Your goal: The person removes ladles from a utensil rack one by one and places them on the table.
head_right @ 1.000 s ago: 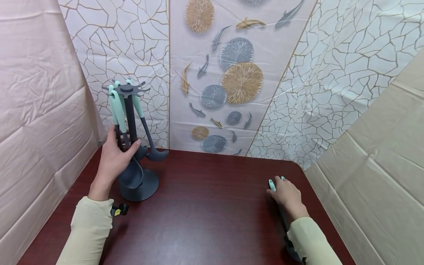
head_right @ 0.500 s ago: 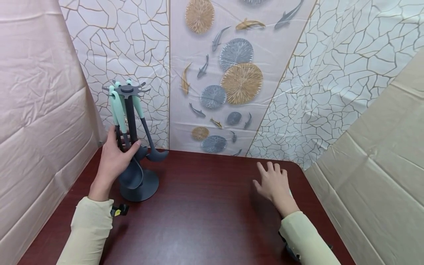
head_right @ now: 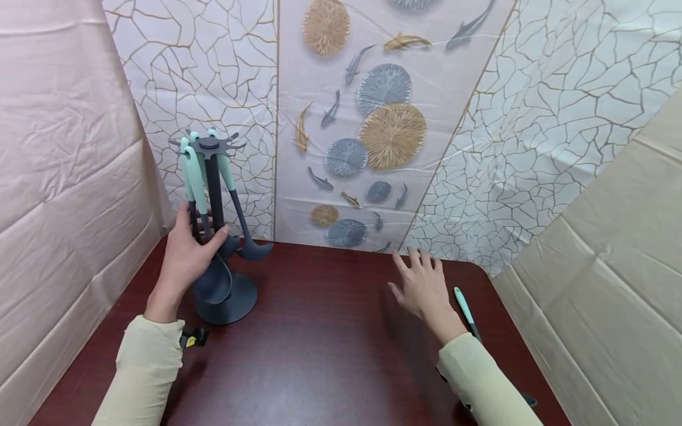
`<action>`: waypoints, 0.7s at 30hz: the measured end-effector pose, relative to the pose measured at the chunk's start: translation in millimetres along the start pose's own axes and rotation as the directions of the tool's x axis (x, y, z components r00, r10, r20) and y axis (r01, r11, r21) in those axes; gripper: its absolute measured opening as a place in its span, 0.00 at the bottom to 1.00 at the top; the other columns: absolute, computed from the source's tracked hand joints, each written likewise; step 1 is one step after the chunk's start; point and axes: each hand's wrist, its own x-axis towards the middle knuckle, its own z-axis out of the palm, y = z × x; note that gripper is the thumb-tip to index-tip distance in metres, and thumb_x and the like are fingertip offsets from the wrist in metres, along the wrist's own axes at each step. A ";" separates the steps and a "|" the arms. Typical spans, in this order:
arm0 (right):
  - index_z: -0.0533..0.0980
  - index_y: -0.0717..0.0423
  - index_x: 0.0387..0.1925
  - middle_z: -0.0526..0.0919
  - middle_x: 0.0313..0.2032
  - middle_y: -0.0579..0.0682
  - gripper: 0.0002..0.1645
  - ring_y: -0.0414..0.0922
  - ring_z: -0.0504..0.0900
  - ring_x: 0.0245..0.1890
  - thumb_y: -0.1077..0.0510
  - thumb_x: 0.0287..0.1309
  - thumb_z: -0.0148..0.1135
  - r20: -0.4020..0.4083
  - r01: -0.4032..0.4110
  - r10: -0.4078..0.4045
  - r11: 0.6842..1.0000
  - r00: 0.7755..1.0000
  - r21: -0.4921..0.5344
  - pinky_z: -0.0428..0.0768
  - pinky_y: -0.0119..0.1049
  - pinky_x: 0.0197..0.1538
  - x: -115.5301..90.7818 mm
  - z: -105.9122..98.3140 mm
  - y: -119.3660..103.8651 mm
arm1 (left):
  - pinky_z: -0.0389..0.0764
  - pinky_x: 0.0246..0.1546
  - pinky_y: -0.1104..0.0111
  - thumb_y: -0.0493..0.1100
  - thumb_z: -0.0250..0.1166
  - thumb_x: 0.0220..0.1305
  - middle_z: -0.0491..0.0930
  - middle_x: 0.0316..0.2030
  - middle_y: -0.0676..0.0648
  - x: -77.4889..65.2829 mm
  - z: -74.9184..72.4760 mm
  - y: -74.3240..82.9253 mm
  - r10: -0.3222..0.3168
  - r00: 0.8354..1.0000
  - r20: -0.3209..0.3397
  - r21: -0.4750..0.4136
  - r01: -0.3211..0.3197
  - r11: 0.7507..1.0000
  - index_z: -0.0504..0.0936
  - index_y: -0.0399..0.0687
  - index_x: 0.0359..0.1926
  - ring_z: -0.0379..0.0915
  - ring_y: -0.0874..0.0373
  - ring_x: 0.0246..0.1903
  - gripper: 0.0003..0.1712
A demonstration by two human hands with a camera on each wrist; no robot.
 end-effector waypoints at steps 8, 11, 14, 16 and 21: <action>0.66 0.50 0.79 0.65 0.74 0.67 0.50 0.67 0.64 0.72 0.35 0.63 0.70 -0.069 0.027 -0.026 0.999 0.997 0.017 0.68 0.69 0.67 10.7 -4.5 -12.4 | 0.83 0.52 0.38 0.45 0.71 0.71 0.76 0.60 0.36 -0.4 0.4 1.2 -0.002 1.000 0.000 0.002 0.002 1.000 0.59 0.46 0.77 0.81 0.37 0.53 0.42; 0.65 0.50 0.80 0.65 0.74 0.67 0.50 0.68 0.63 0.73 0.35 0.64 0.69 -0.084 0.026 -0.022 0.999 0.996 0.044 0.67 0.69 0.68 15.2 -5.9 -19.6 | 0.84 0.52 0.38 0.47 0.71 0.71 0.76 0.59 0.36 -1.0 0.3 1.1 -0.001 1.000 0.001 0.001 0.001 1.000 0.59 0.46 0.77 0.81 0.37 0.53 0.42; 0.64 0.50 0.80 0.65 0.75 0.66 0.51 0.67 0.63 0.74 0.34 0.64 0.69 -0.096 0.030 -0.025 0.998 0.995 0.051 0.67 0.68 0.69 19.9 -7.9 -26.7 | 0.84 0.51 0.39 0.49 0.71 0.71 0.76 0.59 0.36 -1.4 0.4 1.3 -0.002 1.000 0.000 0.002 0.002 1.000 0.59 0.46 0.77 0.82 0.37 0.52 0.42; 0.64 0.50 0.80 0.66 0.74 0.66 0.51 0.67 0.64 0.74 0.34 0.64 0.69 -0.101 0.036 -0.031 0.998 0.994 0.051 0.67 0.67 0.70 23.1 -9.6 -31.4 | 0.84 0.51 0.39 0.49 0.71 0.71 0.77 0.59 0.36 -1.4 0.4 1.4 -0.005 1.000 0.000 0.003 0.005 1.000 0.59 0.46 0.77 0.82 0.37 0.52 0.42; 0.64 0.48 0.81 0.67 0.74 0.65 0.51 0.66 0.65 0.73 0.33 0.65 0.68 -0.112 0.055 -0.051 0.998 0.992 0.030 0.68 0.66 0.70 32.4 -14.5 -42.0 | 0.84 0.52 0.38 0.47 0.71 0.71 0.77 0.59 0.36 -0.8 0.1 1.8 -0.008 1.000 0.000 0.005 0.008 1.000 0.60 0.46 0.76 0.82 0.37 0.53 0.41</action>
